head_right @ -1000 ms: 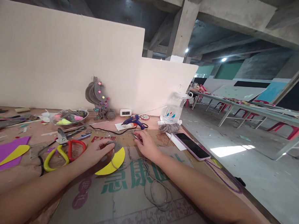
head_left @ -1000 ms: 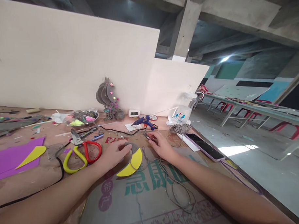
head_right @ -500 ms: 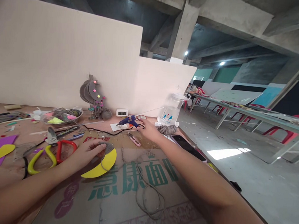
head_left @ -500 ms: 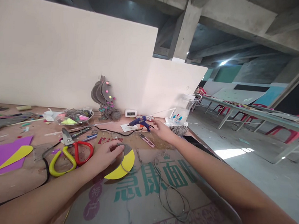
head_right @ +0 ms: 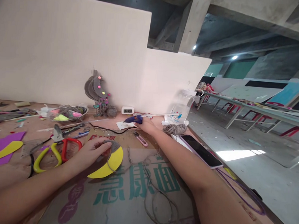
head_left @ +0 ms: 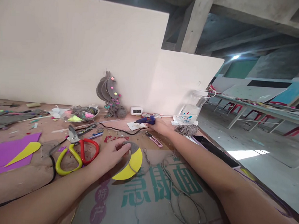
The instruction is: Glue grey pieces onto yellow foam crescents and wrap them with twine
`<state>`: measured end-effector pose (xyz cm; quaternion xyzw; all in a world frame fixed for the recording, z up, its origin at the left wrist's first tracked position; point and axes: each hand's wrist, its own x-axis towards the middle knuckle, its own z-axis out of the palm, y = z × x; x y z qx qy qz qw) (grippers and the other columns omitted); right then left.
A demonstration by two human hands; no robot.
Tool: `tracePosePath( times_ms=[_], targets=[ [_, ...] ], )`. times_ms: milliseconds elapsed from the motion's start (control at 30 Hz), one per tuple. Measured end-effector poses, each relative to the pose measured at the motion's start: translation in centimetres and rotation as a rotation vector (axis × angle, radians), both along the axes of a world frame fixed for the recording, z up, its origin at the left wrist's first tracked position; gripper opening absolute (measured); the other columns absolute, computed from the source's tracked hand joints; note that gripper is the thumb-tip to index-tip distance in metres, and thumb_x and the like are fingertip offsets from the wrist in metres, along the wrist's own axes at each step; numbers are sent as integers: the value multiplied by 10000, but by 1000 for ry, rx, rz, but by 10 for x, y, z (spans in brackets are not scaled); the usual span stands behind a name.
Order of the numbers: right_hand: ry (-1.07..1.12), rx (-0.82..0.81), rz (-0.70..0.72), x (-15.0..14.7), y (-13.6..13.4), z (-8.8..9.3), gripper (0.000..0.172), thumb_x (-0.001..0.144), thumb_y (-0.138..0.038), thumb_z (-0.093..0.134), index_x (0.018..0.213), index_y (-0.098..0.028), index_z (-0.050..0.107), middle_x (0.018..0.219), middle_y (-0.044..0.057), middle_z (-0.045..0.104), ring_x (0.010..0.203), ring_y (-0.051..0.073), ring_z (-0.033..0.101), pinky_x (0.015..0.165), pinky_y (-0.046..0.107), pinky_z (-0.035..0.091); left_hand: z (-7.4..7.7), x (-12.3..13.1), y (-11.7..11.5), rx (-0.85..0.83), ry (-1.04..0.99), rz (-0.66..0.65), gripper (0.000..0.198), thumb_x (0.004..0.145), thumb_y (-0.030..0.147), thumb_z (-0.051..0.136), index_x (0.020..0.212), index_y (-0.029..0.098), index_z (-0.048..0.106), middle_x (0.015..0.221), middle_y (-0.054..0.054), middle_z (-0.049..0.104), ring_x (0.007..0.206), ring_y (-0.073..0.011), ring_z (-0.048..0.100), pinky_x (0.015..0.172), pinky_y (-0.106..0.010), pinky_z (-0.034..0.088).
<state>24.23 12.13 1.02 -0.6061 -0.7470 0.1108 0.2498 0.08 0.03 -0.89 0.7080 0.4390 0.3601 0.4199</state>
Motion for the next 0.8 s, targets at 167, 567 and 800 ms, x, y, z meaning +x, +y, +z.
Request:
tracePosePath(
  times_ms=[167, 567, 800],
  targets=[
    [81, -57, 53, 7, -20, 22, 219, 797, -316, 534, 867, -140, 644, 692, 53, 675, 659, 157, 623, 634, 234, 471, 2, -1, -1, 29, -11, 19, 303, 829, 425, 425, 668, 178, 496, 615, 25, 477, 623, -133, 473, 594, -249, 357],
    [320, -174, 177, 16, -149, 10, 288, 758, -477, 569, 803, -196, 616, 761, 37, 654, 734, 190, 615, 712, 323, 501, 8, -1, -7, 156, 113, 150, 335, 835, 432, 390, 613, 189, 448, 586, 35, 441, 604, -129, 453, 562, -250, 328],
    [463, -330, 319, 4, -163, 2, 285, 707, -464, 643, 838, -216, 595, 839, 24, 675, 803, 186, 636, 751, 299, 505, 8, -1, -7, 180, 196, 143, 319, 816, 420, 399, 619, 188, 496, 588, 27, 501, 604, -134, 485, 564, -254, 339]
  ],
)
